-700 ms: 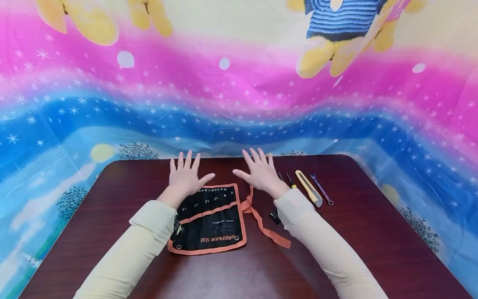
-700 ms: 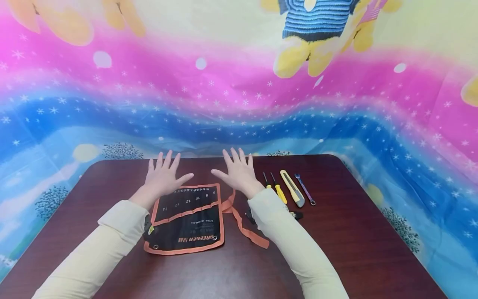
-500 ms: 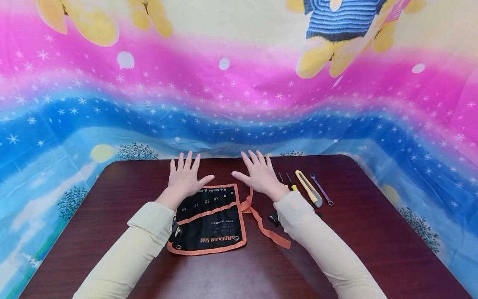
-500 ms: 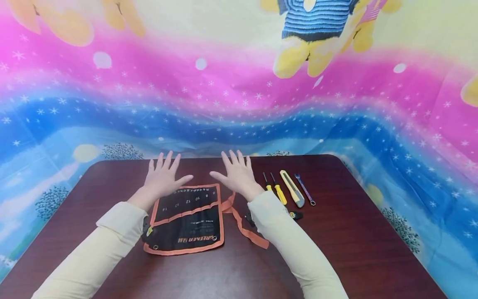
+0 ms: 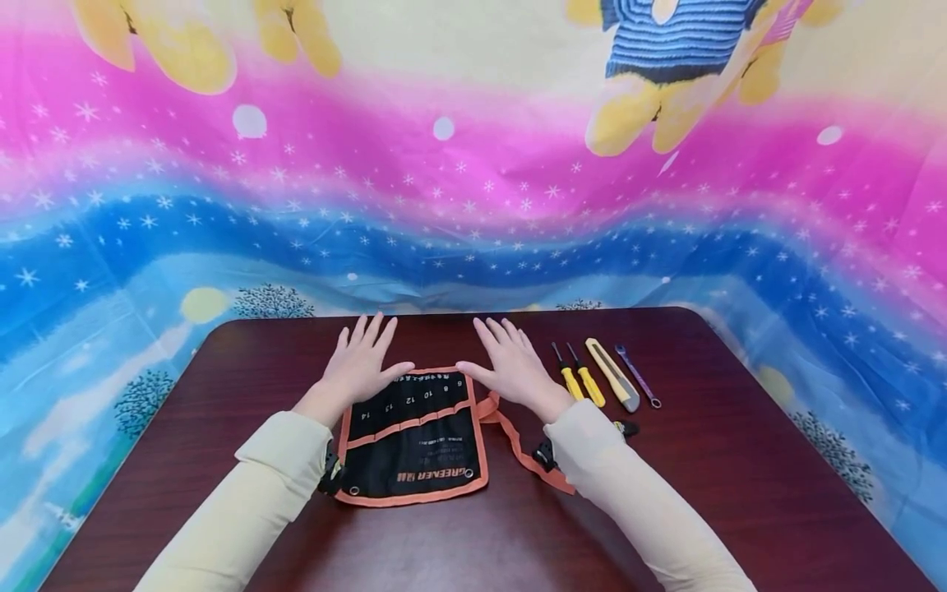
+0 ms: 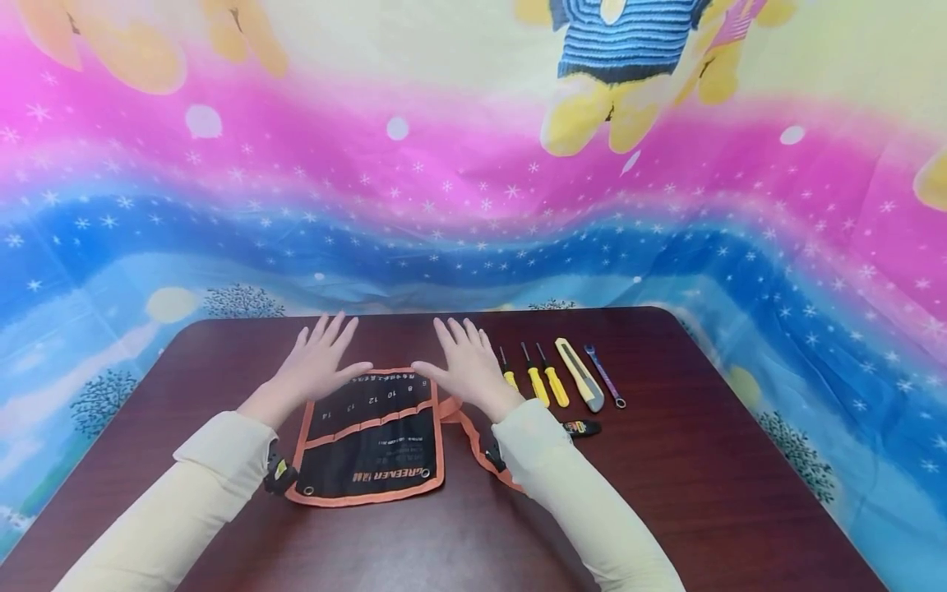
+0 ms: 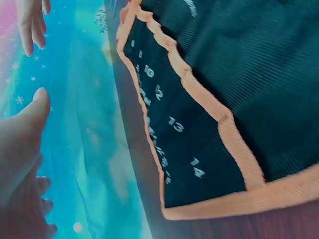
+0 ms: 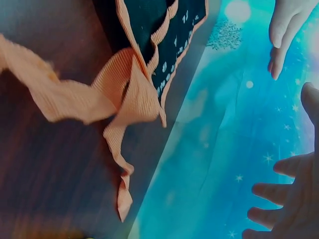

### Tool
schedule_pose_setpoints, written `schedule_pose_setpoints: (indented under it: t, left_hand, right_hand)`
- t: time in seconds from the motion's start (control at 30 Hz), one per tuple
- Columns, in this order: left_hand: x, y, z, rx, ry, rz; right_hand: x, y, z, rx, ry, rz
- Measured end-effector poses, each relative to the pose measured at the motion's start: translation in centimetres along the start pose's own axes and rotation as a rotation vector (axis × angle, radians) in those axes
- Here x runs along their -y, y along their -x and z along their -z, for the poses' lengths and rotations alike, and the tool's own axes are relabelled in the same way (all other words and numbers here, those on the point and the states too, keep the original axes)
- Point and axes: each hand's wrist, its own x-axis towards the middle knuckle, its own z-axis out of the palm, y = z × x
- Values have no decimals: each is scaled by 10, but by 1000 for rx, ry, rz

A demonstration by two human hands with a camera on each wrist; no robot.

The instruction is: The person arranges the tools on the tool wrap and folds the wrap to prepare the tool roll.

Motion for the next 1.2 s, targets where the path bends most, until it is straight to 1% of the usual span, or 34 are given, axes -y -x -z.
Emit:
schedule_pose_setpoints:
  t: [0.2,0.5,0.7,0.97,1.07,1.2]
  left_hand:
    - [8,6,-6,-26,-7,-36]
    - [22,15,-17,-33,4,-71]
    - [29,19,-23,-42,23,-95]
    - [36,25,-31,-17,36,-114]
    - [38,27,-34,-16,45,-122]
    - [42,30,-38,-17,42,-118]
  right_hand:
    - [4,9,-5,7,-47,25]
    - [7,24,-17,38,-101,40]
    - [7,34,-28,43,-126,67]
    - [10,46,-36,92,-158,101]
    - [11,50,-38,119,-175,104]
    - [13,56,-41,162,-207,123]
